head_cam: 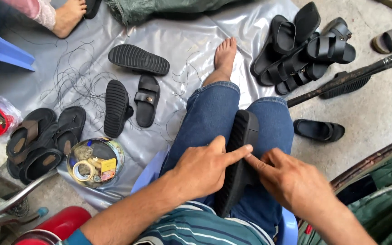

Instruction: The person sits on a blue plastic chair and sews a black sandal held between their legs. They use a needle and thread to stitch the sandal strap, pulling the thread through the material repeatedly. Several other sandals and a container of supplies are visible on the floor.

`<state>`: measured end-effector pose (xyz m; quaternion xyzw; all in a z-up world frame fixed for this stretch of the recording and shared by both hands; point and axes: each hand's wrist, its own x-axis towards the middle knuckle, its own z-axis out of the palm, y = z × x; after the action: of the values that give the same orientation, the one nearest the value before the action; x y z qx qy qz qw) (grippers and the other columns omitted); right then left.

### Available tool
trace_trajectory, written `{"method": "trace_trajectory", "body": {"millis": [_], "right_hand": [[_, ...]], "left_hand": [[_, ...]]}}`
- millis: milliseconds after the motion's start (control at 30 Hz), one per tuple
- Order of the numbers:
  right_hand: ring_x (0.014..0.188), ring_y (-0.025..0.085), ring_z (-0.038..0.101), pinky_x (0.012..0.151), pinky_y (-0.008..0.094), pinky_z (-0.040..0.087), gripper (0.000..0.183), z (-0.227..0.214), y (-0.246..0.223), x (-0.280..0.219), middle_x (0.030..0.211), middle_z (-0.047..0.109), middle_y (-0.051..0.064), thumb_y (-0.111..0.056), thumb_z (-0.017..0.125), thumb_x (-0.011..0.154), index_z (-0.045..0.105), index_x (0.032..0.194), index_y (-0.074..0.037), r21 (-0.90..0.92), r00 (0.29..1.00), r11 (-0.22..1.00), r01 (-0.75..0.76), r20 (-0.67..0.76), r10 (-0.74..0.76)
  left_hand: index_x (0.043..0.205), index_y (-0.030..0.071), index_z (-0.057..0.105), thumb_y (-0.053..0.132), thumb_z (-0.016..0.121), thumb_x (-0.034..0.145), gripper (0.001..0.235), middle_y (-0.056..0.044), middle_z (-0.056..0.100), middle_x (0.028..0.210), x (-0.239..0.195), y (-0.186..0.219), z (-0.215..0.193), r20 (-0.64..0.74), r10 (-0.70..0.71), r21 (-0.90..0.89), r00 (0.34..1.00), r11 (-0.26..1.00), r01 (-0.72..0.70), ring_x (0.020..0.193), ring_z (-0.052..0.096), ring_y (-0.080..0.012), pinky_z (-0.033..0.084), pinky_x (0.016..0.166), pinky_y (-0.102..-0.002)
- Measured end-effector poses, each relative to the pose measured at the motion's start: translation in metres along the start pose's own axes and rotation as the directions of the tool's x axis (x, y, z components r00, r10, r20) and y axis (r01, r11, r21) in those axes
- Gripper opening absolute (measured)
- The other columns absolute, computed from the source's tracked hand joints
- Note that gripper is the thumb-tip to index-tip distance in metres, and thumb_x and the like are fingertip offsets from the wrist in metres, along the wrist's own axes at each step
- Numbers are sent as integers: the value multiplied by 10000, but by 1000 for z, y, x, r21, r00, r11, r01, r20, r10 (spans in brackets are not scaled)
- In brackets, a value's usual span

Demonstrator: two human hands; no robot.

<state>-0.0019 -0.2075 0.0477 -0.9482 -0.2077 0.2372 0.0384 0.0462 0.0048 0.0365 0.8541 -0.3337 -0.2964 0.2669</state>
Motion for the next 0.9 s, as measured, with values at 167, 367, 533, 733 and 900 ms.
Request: {"method": "trace_trajectory", "body": {"millis": [167,367,533,733,900], "right_hand": [[585,107,641,539,304,587,627,-36,25,-25,906,465,-132,-396,461,803,204,1338,-595,-166,899,933,-319,259,353],[633,159,598,489,355,543,583,-19,25,-34,882,487,-81,-356,449,824,269,1352,-526,-2,931,945,-327,172,322],[610,162,616,536,353,521,588,-11,19,-28,709,508,-41,-362,505,812,326,1371,-390,208,984,963,-168,-17,175],[493,61,620,501,212,482,192,3,-6,2,530,658,-66,-352,555,807,649,761,-191,709,940,665,-233,-12,342],[609,192,649,500,364,532,244,5,-11,3,837,591,-73,-431,584,779,669,946,-274,313,932,933,-175,-252,259]], "left_hand": [[1268,310,494,209,466,853,428,-55,458,876,-1,-7,-2,-122,-12,-76,992,997,3,593,561,-357,472,442,-535],[1204,182,545,297,627,814,415,-38,463,952,3,7,10,-301,46,-213,952,970,-114,676,590,-255,512,425,-451],[939,198,660,272,610,835,137,-10,478,857,11,5,20,-342,53,-195,938,973,-126,611,590,-244,516,460,-458],[897,196,600,215,554,834,80,10,514,861,8,3,23,-275,-157,-542,949,840,-18,750,575,-148,463,715,-309],[911,196,575,243,523,859,87,-77,458,1028,-6,1,41,-432,16,-198,902,974,-112,579,570,-299,485,388,-480]]}}
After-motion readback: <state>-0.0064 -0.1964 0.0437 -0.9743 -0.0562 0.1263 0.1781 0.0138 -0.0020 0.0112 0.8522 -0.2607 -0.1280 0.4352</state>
